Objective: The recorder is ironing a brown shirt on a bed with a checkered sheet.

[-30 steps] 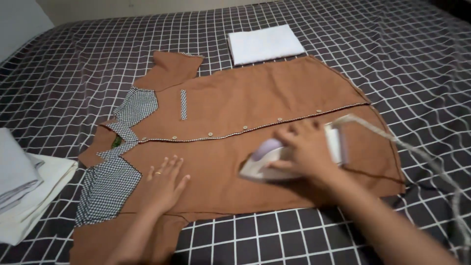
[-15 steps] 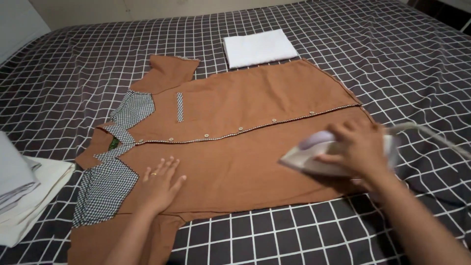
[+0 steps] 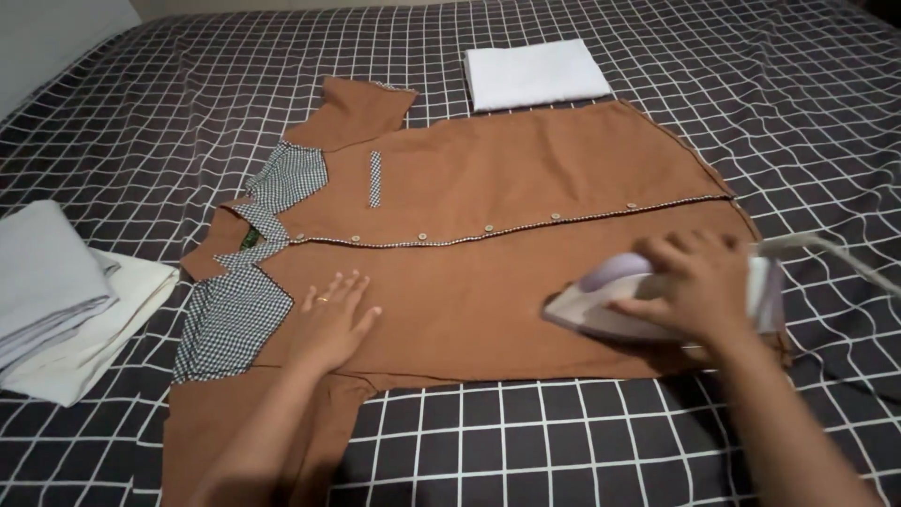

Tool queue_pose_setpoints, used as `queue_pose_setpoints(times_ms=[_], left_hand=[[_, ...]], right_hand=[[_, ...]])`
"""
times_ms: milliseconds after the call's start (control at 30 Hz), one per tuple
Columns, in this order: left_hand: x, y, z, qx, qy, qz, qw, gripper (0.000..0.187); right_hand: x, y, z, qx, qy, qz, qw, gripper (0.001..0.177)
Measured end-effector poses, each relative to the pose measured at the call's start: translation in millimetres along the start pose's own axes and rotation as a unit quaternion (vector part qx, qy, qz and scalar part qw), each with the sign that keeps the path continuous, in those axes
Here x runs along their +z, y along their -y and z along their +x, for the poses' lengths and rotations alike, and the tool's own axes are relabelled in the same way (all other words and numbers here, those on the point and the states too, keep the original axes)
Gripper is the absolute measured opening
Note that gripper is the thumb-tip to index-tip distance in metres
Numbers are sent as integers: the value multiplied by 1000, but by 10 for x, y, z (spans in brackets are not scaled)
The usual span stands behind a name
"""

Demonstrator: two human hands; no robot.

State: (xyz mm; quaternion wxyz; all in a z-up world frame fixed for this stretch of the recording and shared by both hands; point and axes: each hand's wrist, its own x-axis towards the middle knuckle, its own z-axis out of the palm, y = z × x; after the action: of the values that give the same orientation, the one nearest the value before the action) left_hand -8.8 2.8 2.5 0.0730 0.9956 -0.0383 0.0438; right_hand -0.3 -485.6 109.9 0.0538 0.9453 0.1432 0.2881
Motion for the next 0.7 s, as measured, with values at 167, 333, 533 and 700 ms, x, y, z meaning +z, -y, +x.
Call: queue_pose_setpoints(times_ms=[167,333,533,700], left_hand=[[9,12,17,1,-13,-4,1000,67],[-5,0,7,-3,-6,4,1000,66],[-13,7,4,-4,3,8,1000,67],[13,31,4,6,-8,20,1000,67]], right_hand=[[-90,613,61,-37,-35,98,994,69],[-140,537,28,-39,-36,118,992,68],[194,-309,-64,-10,-14,33,999,74],[226,-855,-139,28,15,-42,999,83]])
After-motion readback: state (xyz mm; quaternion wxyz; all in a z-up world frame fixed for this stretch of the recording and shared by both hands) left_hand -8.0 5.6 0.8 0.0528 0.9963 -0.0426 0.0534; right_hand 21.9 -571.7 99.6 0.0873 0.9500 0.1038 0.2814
